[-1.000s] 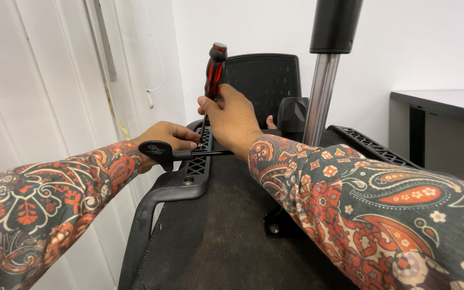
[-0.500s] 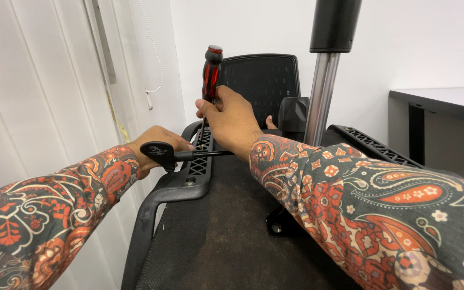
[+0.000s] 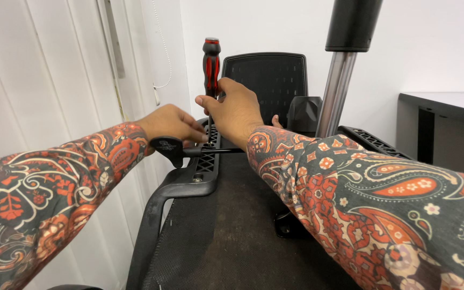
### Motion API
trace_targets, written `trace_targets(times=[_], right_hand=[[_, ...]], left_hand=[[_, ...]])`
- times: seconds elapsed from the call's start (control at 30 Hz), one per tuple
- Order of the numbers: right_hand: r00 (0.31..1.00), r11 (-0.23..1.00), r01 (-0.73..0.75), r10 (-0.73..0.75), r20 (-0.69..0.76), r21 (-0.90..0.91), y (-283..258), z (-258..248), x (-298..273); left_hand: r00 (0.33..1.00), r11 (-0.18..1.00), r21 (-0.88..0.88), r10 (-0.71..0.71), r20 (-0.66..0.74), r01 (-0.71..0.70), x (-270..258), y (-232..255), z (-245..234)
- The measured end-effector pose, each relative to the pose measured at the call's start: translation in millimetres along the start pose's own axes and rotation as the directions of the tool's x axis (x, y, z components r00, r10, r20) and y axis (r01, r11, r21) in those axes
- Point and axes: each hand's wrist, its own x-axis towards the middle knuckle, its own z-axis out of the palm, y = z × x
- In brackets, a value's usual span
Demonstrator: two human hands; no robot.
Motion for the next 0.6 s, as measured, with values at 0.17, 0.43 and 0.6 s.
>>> trace_targets(times=[0.17,0.43,0.6], right_hand=[[0.999,0.996,0.020,-0.023,-0.033,-0.091,-3.7,-7.6,-2.8],[0.998,0.981,-0.004,-0.009,0.064,0.193,6.3,14.6,9.0],[0.996,0.980,0.041,-0.054,0.064,0.194,10.8,15.3,13.4]], left_hand=[[0.992,0.990,0.140,0.023,-0.121,-0.006,1.9,27.3,5.4],[0.975,0.969,0.214,0.158,-0.155,-0.123,0.4,7.6,8.1],[0.980,0.968,0.216,0.156,-0.122,-0.127,-0.4,1.3,11.9]])
